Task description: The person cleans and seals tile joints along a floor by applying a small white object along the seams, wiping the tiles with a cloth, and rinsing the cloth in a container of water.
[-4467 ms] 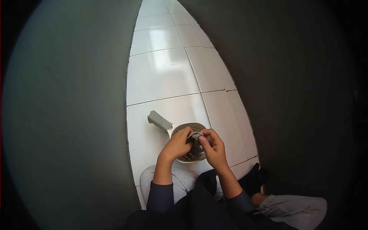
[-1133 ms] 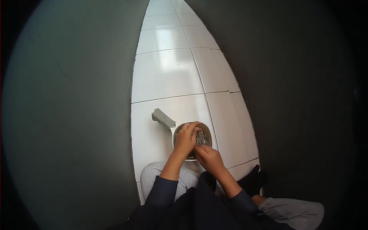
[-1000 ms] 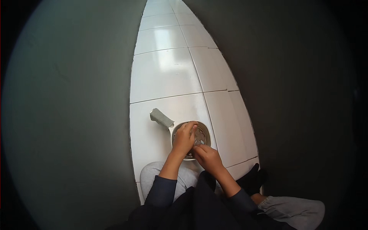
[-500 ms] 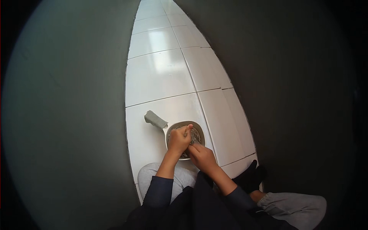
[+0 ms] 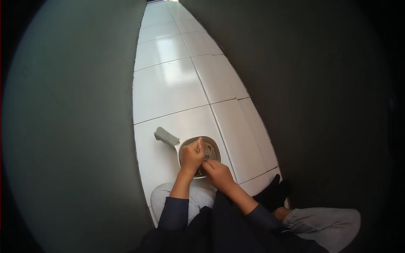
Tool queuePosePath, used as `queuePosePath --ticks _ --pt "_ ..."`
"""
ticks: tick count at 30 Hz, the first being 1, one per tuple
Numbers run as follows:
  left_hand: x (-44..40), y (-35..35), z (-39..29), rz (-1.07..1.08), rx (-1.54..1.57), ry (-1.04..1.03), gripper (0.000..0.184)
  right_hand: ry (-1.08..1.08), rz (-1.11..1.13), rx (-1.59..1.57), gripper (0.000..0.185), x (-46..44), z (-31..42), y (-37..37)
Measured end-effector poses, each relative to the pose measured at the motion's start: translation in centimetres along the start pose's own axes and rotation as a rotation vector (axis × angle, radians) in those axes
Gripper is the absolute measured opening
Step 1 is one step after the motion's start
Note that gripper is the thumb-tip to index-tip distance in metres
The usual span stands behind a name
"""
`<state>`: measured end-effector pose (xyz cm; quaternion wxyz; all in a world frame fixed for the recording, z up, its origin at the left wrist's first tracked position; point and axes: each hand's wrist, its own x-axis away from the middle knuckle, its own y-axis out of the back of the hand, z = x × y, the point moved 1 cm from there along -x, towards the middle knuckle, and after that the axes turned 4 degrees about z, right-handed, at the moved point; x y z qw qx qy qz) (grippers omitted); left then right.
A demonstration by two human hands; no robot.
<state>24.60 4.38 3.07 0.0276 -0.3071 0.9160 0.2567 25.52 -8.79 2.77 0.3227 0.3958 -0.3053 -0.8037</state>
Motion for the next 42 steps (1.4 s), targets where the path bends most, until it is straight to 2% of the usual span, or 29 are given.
queuePosePath --ticks 7,10,16,18,21,22,23,25,26,29,33,37,39,40,42 --pt "-0.1 0.0 0.1 -0.006 -0.013 0.022 0.038 -0.028 0.036 0.01 0.016 0.1 0.1 0.0" --pt "-0.1 0.1 0.1 -0.061 -0.005 -0.043 0.038 -0.064 0.054 0.025 0.016 0.1 0.3 -0.2" --pt "-0.2 -0.2 0.4 -0.071 0.086 -0.087 0.018 -0.08 0.068 0.009 0.025 0.0 0.5 -0.1" --pt "-0.2 -0.6 0.9 -0.024 0.264 0.016 0.016 -0.142 0.009 -0.103 0.031 -0.2 0.8 0.1" --pt "-0.1 -0.4 0.3 -0.039 0.372 -0.056 0.017 -0.24 -0.161 -0.21 0.031 -0.8 1.7 -0.3" --pt "0.0 0.0 -0.5 0.002 0.418 -0.012 0.015 -0.35 -0.128 -0.281 0.03 -0.8 1.8 -0.3" --pt "0.0 -0.3 0.0 0.021 0.418 -0.026 0.015 -0.357 -0.15 -0.275 0.03 -0.8 1.9 -0.2" --pt "-0.1 -1.0 1.2 0.036 0.613 -0.089 0.014 -0.532 -0.075 -0.449 0.04 -1.1 1.9 0.0" --pt "0.2 -1.0 1.3 0.083 0.649 -0.098 0.014 -0.536 -0.057 -0.468 0.05 -1.3 1.8 0.0" --pt "0.9 -1.0 1.4 0.133 0.75 -0.121 0.012 -0.537 -0.132 -0.449 0.056 -1.5 0.9 -1.1" --pt "1.7 -1.1 1.3 0.164 0.821 -0.197 0.016 -0.577 -0.232 -0.485 0.052 -1.8 1.8 0.0" --pt "2.0 -0.3 0.8 0.169 0.756 -0.208 0.025 -0.542 -0.212 -0.405 0.036 -1.3 0.9 0.1" --pt "2.2 0.0 0.3 0.107 0.703 -0.205 0.026 -0.526 -0.233 -0.405 0.031 -1.5 0.8 1.1" --pt "2.0 0.3 0.6 0.105 0.56 -0.27 0.027 -0.511 -0.241 -0.416 0.03 -1.4 0.9 1.9" --pt "2.2 0.7 0.2 0.093 0.471 -0.306 0.027 -0.443 -0.238 -0.422 0.028 -1.9 0.4 3.7"
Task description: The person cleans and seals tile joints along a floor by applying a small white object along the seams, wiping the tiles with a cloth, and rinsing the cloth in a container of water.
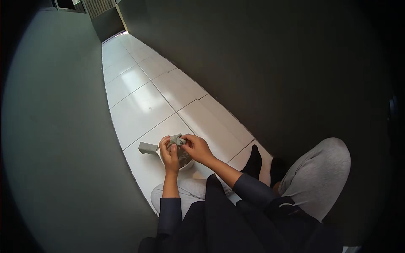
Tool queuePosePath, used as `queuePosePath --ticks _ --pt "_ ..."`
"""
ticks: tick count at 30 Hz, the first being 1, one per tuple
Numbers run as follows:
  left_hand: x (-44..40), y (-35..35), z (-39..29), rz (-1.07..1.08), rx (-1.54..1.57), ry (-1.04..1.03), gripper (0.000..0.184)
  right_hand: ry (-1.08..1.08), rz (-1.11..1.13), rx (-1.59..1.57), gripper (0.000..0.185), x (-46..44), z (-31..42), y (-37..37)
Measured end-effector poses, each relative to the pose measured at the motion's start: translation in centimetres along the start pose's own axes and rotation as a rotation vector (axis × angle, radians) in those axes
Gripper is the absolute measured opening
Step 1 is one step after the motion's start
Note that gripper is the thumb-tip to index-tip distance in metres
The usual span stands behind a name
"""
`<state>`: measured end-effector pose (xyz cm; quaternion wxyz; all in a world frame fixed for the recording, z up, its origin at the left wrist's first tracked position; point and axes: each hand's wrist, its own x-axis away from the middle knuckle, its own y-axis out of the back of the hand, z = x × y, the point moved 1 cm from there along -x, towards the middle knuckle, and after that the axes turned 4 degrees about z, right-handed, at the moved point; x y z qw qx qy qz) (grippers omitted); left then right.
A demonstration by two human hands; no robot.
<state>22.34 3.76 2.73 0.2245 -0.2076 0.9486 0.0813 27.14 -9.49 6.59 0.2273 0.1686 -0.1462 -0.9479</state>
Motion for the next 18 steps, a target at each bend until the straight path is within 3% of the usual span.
queuePosePath --ticks 3,5,11,15,18 --pt "0.0 0.2 -3.2 -0.004 -0.116 0.003 0.027 0.046 0.063 0.034 0.029 -2.2 1.7 2.8" --pt "0.0 2.0 -4.2 0.05 -0.454 -0.043 0.025 0.049 0.051 0.032 0.029 -3.8 3.7 4.9" --pt "3.2 9.8 -3.2 0.018 -0.935 -0.212 0.024 0.059 0.053 0.024 0.032 -7.4 7.8 9.4" --pt "6.9 13.7 -1.0 -0.063 -1.045 -0.102 0.024 0.05 0.05 -0.093 0.03 -8.4 7.7 10.2" --pt "9.8 15.5 0.7 0.037 -1.121 0.03 0.028 0.042 0.091 -0.157 0.029 -9.0 7.3 8.6"
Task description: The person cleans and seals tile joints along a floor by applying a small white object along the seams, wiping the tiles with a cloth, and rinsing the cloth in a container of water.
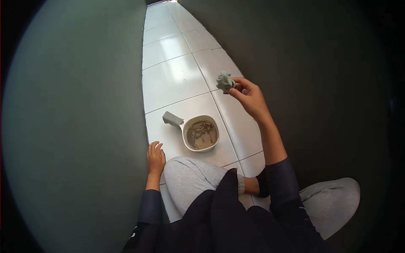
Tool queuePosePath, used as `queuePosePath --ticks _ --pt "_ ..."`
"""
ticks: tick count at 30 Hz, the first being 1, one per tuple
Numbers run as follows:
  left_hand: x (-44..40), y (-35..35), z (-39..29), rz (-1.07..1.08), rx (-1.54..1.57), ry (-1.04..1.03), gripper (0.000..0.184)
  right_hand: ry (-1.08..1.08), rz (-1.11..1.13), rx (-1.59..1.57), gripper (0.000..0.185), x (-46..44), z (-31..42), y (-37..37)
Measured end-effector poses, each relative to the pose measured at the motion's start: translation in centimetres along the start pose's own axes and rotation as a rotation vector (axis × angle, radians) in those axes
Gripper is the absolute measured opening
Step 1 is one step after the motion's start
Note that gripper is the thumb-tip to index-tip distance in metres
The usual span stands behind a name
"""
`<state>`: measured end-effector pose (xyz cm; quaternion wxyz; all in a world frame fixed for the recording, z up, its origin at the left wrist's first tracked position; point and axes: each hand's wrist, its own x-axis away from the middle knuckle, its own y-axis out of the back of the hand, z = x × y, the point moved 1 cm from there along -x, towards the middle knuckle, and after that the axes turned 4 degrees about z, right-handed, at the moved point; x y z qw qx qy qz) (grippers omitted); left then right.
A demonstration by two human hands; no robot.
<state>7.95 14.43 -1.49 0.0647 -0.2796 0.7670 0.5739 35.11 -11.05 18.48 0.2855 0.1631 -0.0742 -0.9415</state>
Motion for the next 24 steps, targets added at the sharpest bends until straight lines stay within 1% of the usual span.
queuePosePath --ticks 1,3,4,8,11,14,19,21,24 --pt "1.4 -0.1 0.2 -0.003 -0.006 0.027 0.028 -0.001 0.028 -0.004 0.029 -0.2 0.1 -0.6" --pt "4.0 -0.8 0.2 0.102 -0.046 0.086 0.03 -0.048 0.067 0.059 0.03 -0.4 0.3 -1.8" --pt "5.5 -1.1 0.1 0.1 -0.052 0.111 0.03 -0.09 0.092 0.036 0.03 -0.4 0.0 -2.1" --pt "10.9 -2.0 -1.1 0.063 -0.117 0.248 0.034 -0.075 0.145 -0.035 0.03 -0.4 -1.8 -2.8" --pt "13.4 -2.2 -1.7 0.034 -0.127 0.32 0.033 -0.124 0.162 0.002 0.029 -0.6 -4.1 -3.8" --pt "14.9 -2.2 -2.5 0.083 -0.18 0.319 0.035 -0.148 0.2 -0.007 0.029 -0.8 -5.2 -4.8" --pt "15.9 -2.6 -2.4 0.129 -0.125 0.301 0.04 -0.182 0.261 -0.02 0.03 -1.1 -6.1 -6.5" --pt "15.9 -2.6 -2.5 0.154 -0.106 0.325 0.04 -0.166 0.284 0.004 0.03 -1.5 -6.4 -7.1" --pt "15.6 -2.3 -2.5 0.195 -0.093 0.35 0.041 -0.157 0.319 -0.055 0.029 -2.3 -6.6 -8.6"
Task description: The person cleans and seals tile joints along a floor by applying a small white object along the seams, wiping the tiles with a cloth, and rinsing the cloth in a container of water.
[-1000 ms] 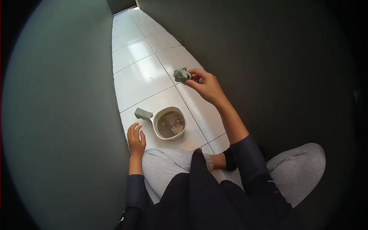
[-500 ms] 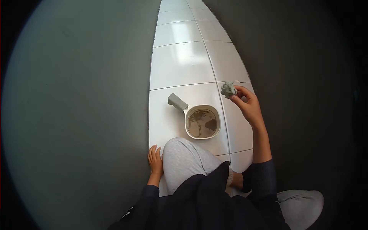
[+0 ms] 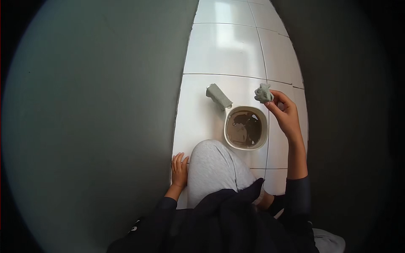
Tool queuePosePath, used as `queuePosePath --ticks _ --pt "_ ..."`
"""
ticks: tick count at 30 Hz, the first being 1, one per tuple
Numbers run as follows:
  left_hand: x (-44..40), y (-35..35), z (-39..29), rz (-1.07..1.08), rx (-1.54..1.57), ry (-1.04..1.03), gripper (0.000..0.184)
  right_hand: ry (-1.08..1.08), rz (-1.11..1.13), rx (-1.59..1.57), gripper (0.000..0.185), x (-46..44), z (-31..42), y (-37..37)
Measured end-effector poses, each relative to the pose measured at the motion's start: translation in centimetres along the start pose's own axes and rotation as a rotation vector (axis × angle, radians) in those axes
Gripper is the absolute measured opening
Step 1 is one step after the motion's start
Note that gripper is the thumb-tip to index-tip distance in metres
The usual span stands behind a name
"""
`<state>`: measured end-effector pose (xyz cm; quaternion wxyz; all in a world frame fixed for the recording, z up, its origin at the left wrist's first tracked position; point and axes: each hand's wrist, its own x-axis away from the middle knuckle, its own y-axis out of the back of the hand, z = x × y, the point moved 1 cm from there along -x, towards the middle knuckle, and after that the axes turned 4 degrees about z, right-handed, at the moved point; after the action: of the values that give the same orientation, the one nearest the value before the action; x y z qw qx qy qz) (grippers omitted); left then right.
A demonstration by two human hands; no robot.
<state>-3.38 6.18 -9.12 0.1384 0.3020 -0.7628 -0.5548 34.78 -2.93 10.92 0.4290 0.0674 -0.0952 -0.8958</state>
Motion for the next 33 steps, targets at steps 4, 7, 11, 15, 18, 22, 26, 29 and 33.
queuePosePath --ticks 4,7,11,15,18,22,26,29,33 --pt "-0.1 -0.1 0.3 0.025 0.01 0.008 0.042 0.04 0.124 0.005 0.029 -3.0 -0.1 -2.4" --pt "-0.3 -0.1 0.1 0.034 0.043 0.021 0.041 0.092 0.271 -0.004 0.029 -5.4 0.0 -4.4" --pt "-0.4 0.1 -0.1 0.03 0.061 -0.01 0.038 0.147 0.304 0.0 0.03 -7.0 -0.3 -5.0" --pt "-0.4 -0.7 0.6 0.005 0.124 -0.08 0.037 0.171 0.285 0.101 0.03 -6.5 -0.3 -2.7" --pt "-0.5 1.0 -0.7 0.044 0.09 -0.063 0.029 0.289 0.165 0.05 0.031 -5.1 -2.3 -1.0" --pt "-0.3 0.7 -0.5 -0.01 0.084 -0.111 0.029 0.243 -0.012 -0.024 0.031 1.0 -3.0 -0.5" --pt "-0.2 0.2 -0.1 -0.075 0.091 -0.156 0.032 0.092 -0.176 -0.077 0.032 9.4 -2.3 -0.2" --pt "0.0 0.6 -0.4 -0.075 0.074 -0.149 0.032 -0.027 -0.346 -0.138 0.031 15.9 -1.8 1.2" --pt "0.1 0.6 -0.5 -0.085 0.08 -0.172 0.033 -0.08 -0.531 -0.18 0.031 21.7 -2.7 4.8"
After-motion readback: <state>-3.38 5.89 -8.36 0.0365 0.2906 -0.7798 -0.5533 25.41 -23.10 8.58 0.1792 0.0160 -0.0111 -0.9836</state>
